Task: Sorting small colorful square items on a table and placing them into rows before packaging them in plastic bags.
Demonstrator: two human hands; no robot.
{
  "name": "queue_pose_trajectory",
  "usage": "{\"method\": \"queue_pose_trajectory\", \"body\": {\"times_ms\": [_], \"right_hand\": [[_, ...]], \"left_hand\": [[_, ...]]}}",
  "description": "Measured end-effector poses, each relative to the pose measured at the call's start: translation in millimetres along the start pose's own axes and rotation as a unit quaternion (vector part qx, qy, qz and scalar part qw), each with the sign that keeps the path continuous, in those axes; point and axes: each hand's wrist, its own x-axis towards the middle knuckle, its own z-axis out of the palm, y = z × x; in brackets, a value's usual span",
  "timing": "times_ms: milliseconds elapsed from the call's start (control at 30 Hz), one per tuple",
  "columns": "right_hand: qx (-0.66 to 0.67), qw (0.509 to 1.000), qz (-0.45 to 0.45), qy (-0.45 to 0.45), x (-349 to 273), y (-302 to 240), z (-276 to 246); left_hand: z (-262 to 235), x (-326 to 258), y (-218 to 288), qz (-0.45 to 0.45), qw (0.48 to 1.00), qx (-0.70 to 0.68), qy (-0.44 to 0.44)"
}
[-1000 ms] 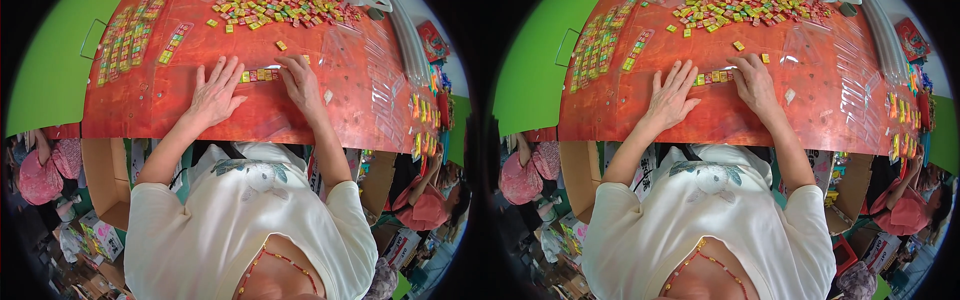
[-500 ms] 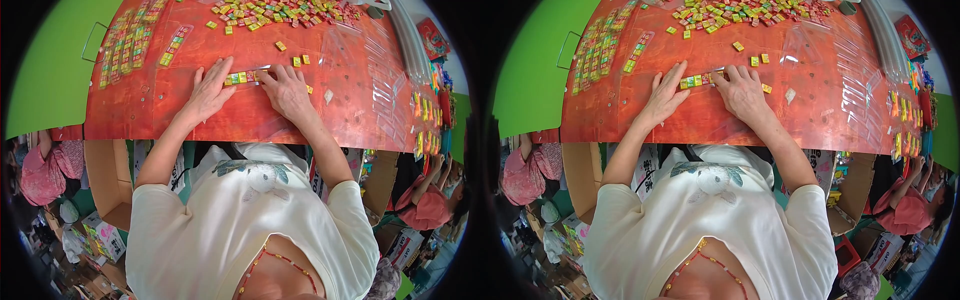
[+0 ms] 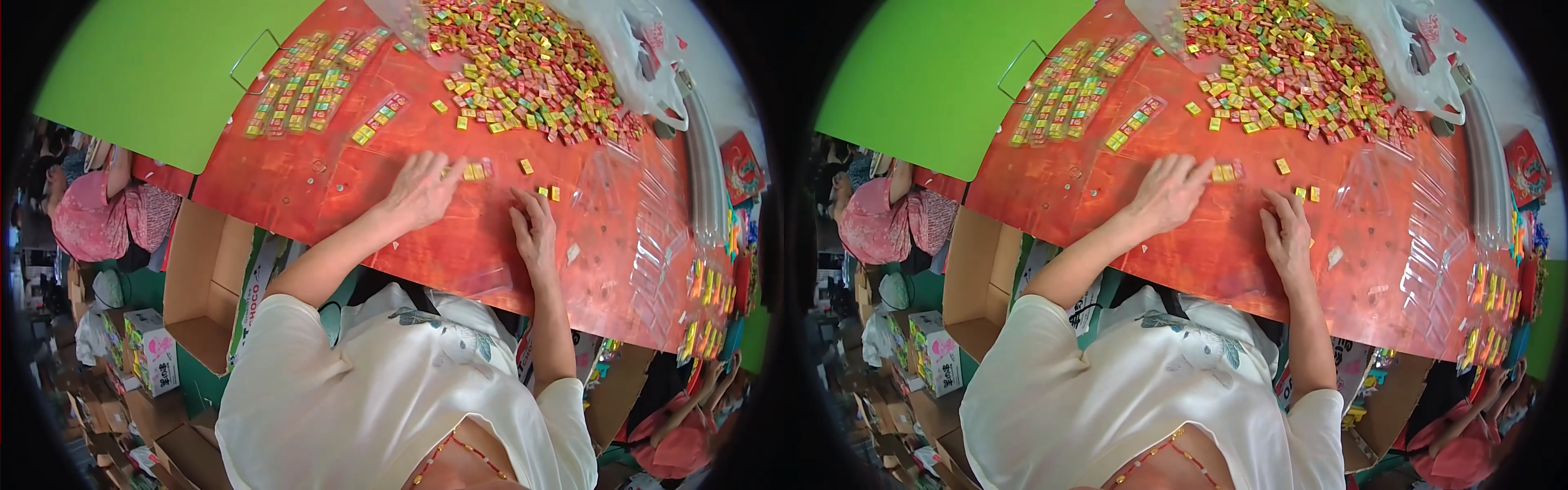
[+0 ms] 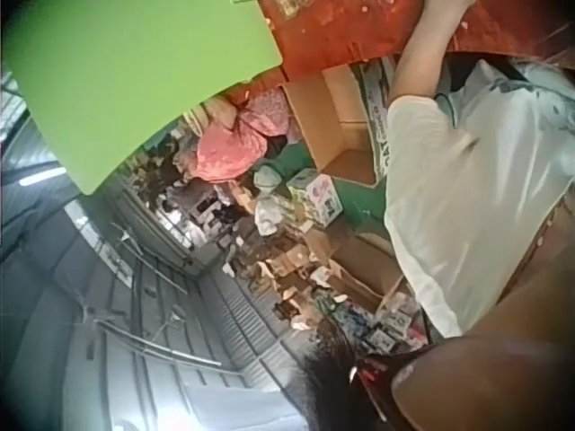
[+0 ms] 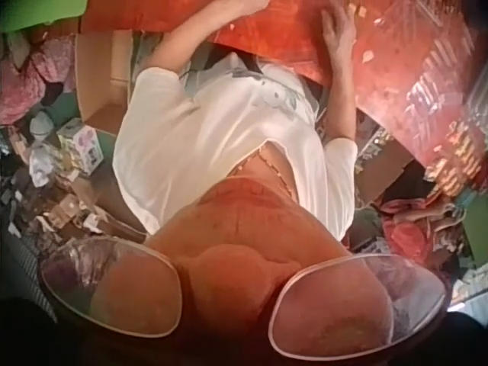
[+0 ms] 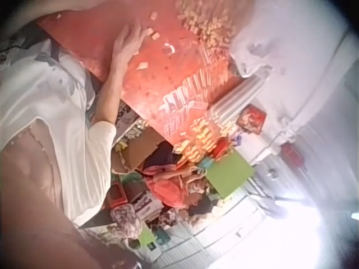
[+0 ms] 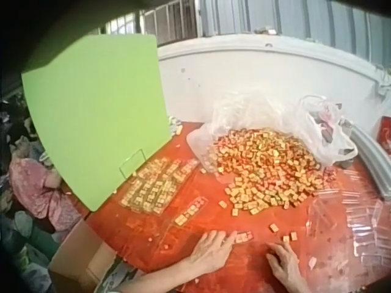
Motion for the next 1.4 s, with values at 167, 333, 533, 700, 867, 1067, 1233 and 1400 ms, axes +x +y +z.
{"method": "queue_pose_trajectory", "body": {"times_ms": [167,333,533,700,867,1067,1233,1400], "right_hand": [[-0.029,0.999,-0.026,0.001,5,-2,2],[-0.022,1.0,-0.01,-0.008,3,0,-1],[-0.035,0.999,-0.025,-0.002,-6,-5,-4],[-0.139,0.985,-0.089,0.041,-6,-1,-17],[-0.144,0.989,-0.035,0.021,-41,-20,-55],[-0.24,0.95,-0.14,-0.142,-91,-46,-33],[-0.286,0.948,-0.117,-0.084,-88,-35,-14],[-0.282,0.955,-0.055,-0.076,-67,-38,-17]], "left_hand": [[-23,10,-66,-0.11,0.983,0.11,0.097],[-19,4,-93,-0.212,0.963,0.166,-0.005],[-2,8,-105,-0.172,0.953,0.248,-0.002],[-13,14,-119,-0.18,0.917,0.355,-0.017],[-44,6,-40,-0.032,0.994,0.104,-0.024],[-53,-57,55,0.102,0.971,-0.12,-0.18],[-34,-68,77,0.124,0.964,-0.082,-0.221],[-15,-28,51,0.099,0.98,-0.017,-0.172]]}}
